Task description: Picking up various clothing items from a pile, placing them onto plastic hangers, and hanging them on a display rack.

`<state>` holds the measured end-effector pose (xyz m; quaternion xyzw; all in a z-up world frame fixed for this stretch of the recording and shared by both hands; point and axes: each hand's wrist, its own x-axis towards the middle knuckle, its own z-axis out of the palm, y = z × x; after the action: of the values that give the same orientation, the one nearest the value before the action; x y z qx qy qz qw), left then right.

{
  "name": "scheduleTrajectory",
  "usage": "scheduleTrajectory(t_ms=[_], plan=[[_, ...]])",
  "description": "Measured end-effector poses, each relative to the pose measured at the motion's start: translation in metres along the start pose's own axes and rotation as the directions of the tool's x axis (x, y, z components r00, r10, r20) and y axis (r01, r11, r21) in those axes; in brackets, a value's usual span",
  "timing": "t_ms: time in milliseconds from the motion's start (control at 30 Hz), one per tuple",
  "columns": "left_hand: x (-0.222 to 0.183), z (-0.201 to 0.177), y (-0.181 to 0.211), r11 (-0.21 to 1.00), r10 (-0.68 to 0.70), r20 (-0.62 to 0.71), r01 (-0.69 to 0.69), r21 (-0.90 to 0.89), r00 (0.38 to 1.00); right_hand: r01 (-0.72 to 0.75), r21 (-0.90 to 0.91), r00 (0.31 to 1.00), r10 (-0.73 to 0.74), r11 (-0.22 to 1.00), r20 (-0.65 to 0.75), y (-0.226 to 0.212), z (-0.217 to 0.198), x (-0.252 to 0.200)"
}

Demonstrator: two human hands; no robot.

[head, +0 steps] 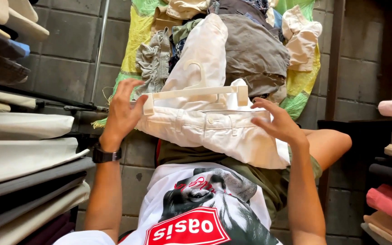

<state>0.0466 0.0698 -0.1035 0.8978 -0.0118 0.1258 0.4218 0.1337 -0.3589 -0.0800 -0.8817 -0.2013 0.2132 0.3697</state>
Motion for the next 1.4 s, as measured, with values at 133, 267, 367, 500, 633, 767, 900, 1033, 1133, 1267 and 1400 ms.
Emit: scheduleTrajectory(t_ms=[133,267,367,500,633,767,900,1033,1133,1267,1400], plan=[[0.035,0.053,0.051,0.976,0.216,-0.054,-0.217,-0.009,0.975,0.069,-0.020,0.991,-0.067,0.997,0.114,-0.008,0.019,0.014],[0.077,0.146,0.066,0.935,0.351,0.198,-0.355,-0.017,0.915,-0.018,0.046,0.992,0.012,0.999,0.125,0.053,0.039,0.030],[0.104,0.200,0.075,0.954,0.216,0.498,-0.290,0.075,0.840,-0.011,0.032,0.999,0.010,0.999,0.052,0.069,0.041,0.027],[0.125,0.255,0.065,0.976,0.079,0.660,-0.193,0.102,0.747,-0.043,-0.052,0.999,0.044,0.998,0.013,0.040,0.023,0.011],[0.128,0.212,0.096,0.979,0.122,0.633,0.012,-0.203,0.765,0.173,-0.151,0.977,-0.188,0.973,-0.096,0.025,0.014,0.001],[0.125,0.196,0.104,0.924,0.100,0.619,0.158,-0.348,0.779,0.278,-0.253,0.922,-0.332,0.927,-0.201,0.034,0.021,-0.009],[0.118,0.215,0.093,0.862,0.123,0.622,0.227,-0.453,0.774,0.304,-0.224,0.889,-0.360,0.926,-0.282,0.048,0.028,-0.011],[0.122,0.176,0.122,0.840,0.125,0.627,0.254,-0.479,0.769,0.322,-0.084,0.897,-0.332,0.943,-0.292,0.026,0.021,-0.017],[0.122,0.168,0.127,0.836,0.129,0.641,0.265,-0.480,0.756,0.313,-0.022,0.900,-0.304,0.950,-0.312,0.019,0.017,-0.017],[0.118,0.176,0.124,0.821,0.144,0.662,0.285,-0.494,0.735,0.299,0.000,0.893,-0.280,0.954,-0.352,0.020,0.011,-0.013],[0.111,0.190,0.117,0.855,0.130,0.653,0.250,-0.455,0.746,0.302,-0.048,0.849,-0.291,0.952,-0.441,0.025,0.015,-0.004]])
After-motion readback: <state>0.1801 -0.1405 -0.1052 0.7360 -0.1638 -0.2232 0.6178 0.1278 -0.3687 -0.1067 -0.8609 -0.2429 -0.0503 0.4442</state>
